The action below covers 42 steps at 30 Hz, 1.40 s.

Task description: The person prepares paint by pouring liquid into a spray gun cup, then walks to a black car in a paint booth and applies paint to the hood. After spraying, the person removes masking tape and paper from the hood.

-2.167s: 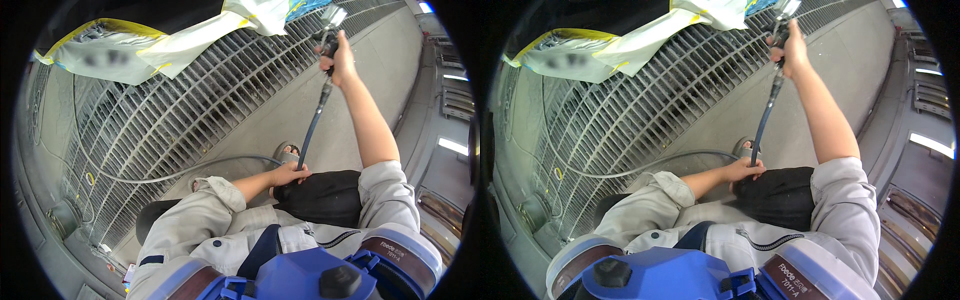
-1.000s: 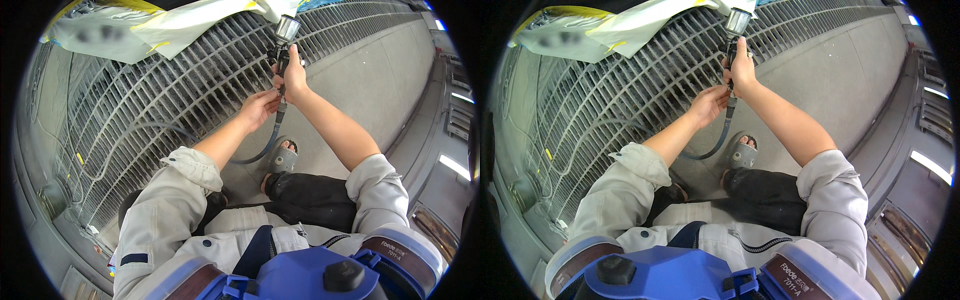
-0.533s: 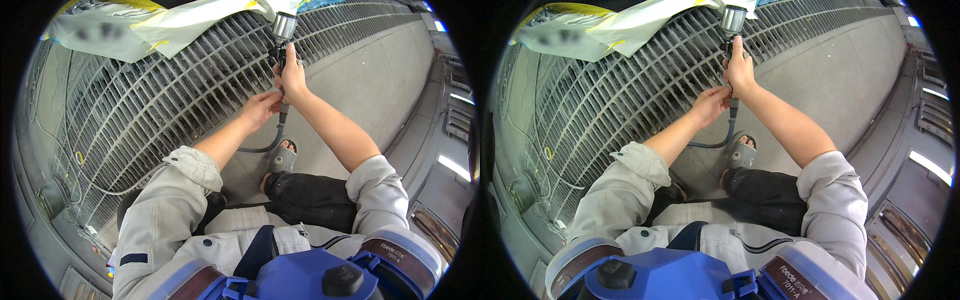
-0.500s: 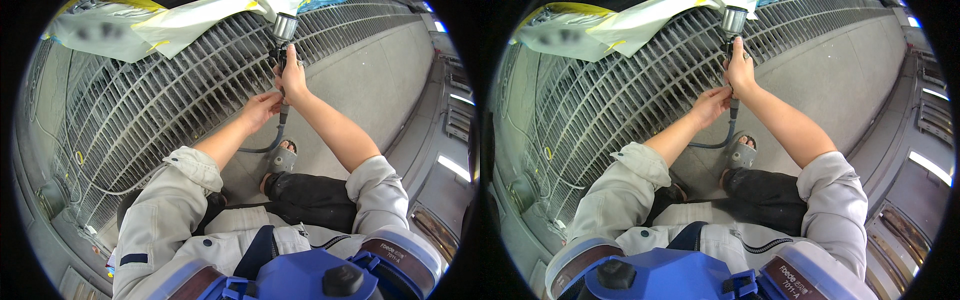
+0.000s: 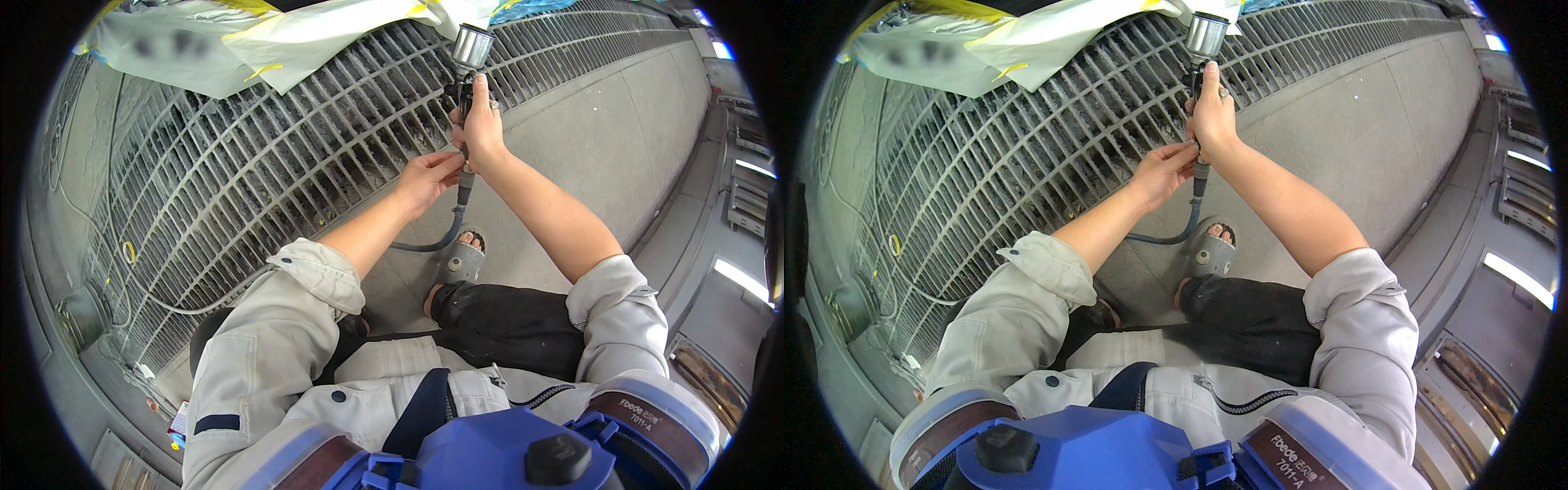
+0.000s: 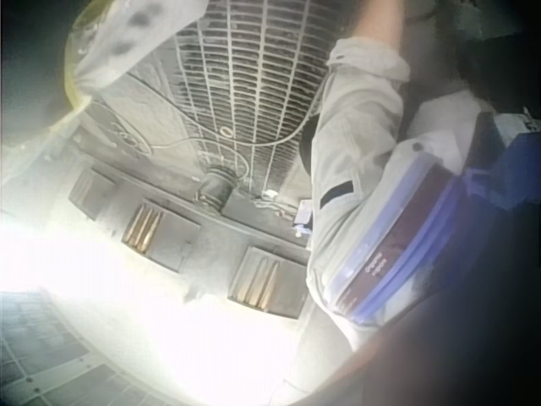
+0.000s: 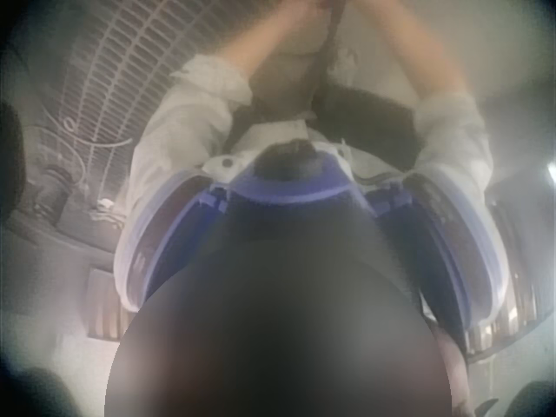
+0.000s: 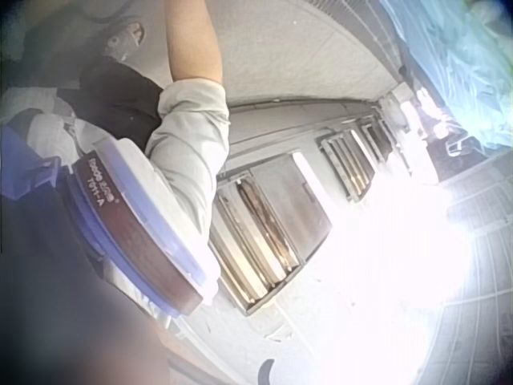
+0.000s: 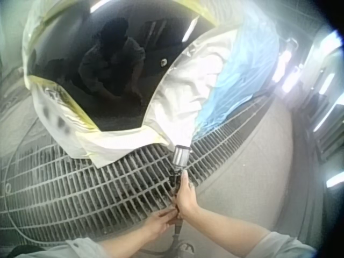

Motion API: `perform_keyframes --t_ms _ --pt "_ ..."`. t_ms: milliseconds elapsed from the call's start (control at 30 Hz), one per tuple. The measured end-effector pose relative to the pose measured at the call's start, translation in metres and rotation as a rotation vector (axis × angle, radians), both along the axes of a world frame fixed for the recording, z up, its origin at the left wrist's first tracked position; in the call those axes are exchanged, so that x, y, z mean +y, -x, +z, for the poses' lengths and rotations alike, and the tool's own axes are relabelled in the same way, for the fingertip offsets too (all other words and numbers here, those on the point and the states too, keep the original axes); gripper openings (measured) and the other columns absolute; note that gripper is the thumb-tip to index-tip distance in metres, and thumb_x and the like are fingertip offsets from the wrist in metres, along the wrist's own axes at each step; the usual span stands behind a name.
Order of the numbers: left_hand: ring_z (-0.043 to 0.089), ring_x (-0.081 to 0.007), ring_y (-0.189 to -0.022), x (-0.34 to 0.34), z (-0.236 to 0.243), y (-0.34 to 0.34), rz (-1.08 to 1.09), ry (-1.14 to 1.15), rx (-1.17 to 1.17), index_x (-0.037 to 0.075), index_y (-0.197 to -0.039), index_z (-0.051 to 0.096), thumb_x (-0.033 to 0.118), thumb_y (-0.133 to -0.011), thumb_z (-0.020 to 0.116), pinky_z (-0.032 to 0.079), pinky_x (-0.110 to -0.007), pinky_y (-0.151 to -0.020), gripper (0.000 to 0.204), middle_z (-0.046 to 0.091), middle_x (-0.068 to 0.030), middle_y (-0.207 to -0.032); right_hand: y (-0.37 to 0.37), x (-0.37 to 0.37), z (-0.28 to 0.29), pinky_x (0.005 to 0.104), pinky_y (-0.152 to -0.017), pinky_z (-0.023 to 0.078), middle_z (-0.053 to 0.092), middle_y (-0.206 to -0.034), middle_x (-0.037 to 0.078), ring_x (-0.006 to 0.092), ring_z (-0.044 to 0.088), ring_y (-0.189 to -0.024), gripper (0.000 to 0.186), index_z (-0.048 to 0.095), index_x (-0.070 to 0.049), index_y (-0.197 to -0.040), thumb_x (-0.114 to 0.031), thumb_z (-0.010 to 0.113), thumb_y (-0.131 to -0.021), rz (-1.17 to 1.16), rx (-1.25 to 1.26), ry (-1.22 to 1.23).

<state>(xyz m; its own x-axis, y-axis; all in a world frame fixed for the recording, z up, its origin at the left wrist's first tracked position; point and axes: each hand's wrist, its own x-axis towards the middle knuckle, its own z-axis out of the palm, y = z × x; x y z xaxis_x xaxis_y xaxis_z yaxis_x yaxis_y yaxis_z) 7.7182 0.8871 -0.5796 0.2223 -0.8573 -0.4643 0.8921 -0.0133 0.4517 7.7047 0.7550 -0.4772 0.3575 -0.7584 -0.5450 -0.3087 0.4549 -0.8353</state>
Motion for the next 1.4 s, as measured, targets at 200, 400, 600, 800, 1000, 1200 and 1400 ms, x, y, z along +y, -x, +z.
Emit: perform_keyframes --t_ms 200,400,600,800,1000,1200,1400 --pt "0.068 -0.0134 -0.101 0.0 -0.001 0.0 -0.031 -0.016 0.01 0.003 -0.126 0.072 0.018 -0.103 0.074 0.055 -0.03 -0.093 0.027 0.074 -0.0025 -0.112 0.001 -0.001 0.002 0.0351 -0.045 0.033 0.057 -0.071 0.006 0.0141 0.04 -0.046 0.064 0.055 -0.009 -0.089 -0.07 0.047 -0.105 0.01 0.026 0.0" --pt "0.068 -0.0134 -0.1 0.0 -0.002 0.002 -0.039 -0.014 0.01 0.004 -0.126 0.072 0.019 -0.104 0.073 0.055 -0.031 -0.092 0.027 0.074 -0.0018 -0.112 0.002 0.0 0.002 0.0355 -0.045 0.034 0.058 -0.071 0.006 0.014 0.042 -0.047 0.066 0.057 -0.008 -0.088 -0.071 0.047 -0.105 0.003 0.024 0.005" --pt "0.067 -0.0132 -0.097 0.0 -0.004 0.005 -0.03 -0.016 0.015 0.004 -0.125 0.072 0.019 -0.104 0.073 0.055 -0.031 -0.091 0.026 0.074 -0.0013 -0.11 0.001 0.001 0.002 0.0351 -0.045 0.034 0.057 -0.07 0.006 0.0144 0.041 -0.047 0.069 0.057 -0.007 -0.085 -0.072 0.048 -0.104 0.002 0.053 0.033" --pt "0.066 -0.0126 -0.094 0.0 -0.005 0.007 -0.026 -0.01 0.03 0.005 -0.122 0.073 0.018 -0.104 0.072 0.055 -0.031 -0.088 0.023 0.074 -0.0005 -0.108 0.006 -0.004 -0.001 0.033 -0.044 0.038 0.059 -0.076 0.008 0.0141 0.048 -0.051 0.068 0.058 -0.004 -0.114 -0.07 0.044 -0.106 0.07 0.091 0.013" --pt "0.066 -0.0116 -0.095 0.0 -0.003 0.01 -0.033 -0.006 0.047 0.005 -0.122 0.073 0.019 -0.104 0.072 0.054 -0.03 -0.089 0.023 0.073 0.0002 -0.109 0.009 -0.005 -0.001 0.0332 -0.045 0.038 0.059 -0.076 0.007 0.0137 0.048 -0.051 0.067 0.057 -0.005 -0.111 -0.07 0.043 -0.107 0.072 0.08 -0.004" --pt "0.066 -0.0112 -0.096 -0.001 -0.003 0.01 -0.048 0.02 0.051 0.006 -0.121 0.073 0.02 -0.105 0.071 0.053 -0.03 -0.09 0.021 0.073 0.0007 -0.109 0.011 -0.005 0.0 0.0337 -0.048 0.039 0.059 -0.075 0.006 0.0135 0.048 -0.054 0.067 0.056 -0.006 -0.11 -0.071 0.041 -0.107 0.095 0.109 -0.006" --pt "0.066 -0.0112 -0.095 -0.001 -0.005 0.011 -0.042 0.038 0.044 0.006 -0.12 0.073 0.02 -0.106 0.071 0.053 -0.03 -0.089 0.021 0.073 0.001 -0.107 0.01 -0.005 -0.002 0.033 -0.046 0.039 0.058 -0.073 0.006 0.0136 0.048 -0.052 0.065 0.056 -0.006 -0.103 -0.069 0.041 -0.108 0.085 0.102 0.013"
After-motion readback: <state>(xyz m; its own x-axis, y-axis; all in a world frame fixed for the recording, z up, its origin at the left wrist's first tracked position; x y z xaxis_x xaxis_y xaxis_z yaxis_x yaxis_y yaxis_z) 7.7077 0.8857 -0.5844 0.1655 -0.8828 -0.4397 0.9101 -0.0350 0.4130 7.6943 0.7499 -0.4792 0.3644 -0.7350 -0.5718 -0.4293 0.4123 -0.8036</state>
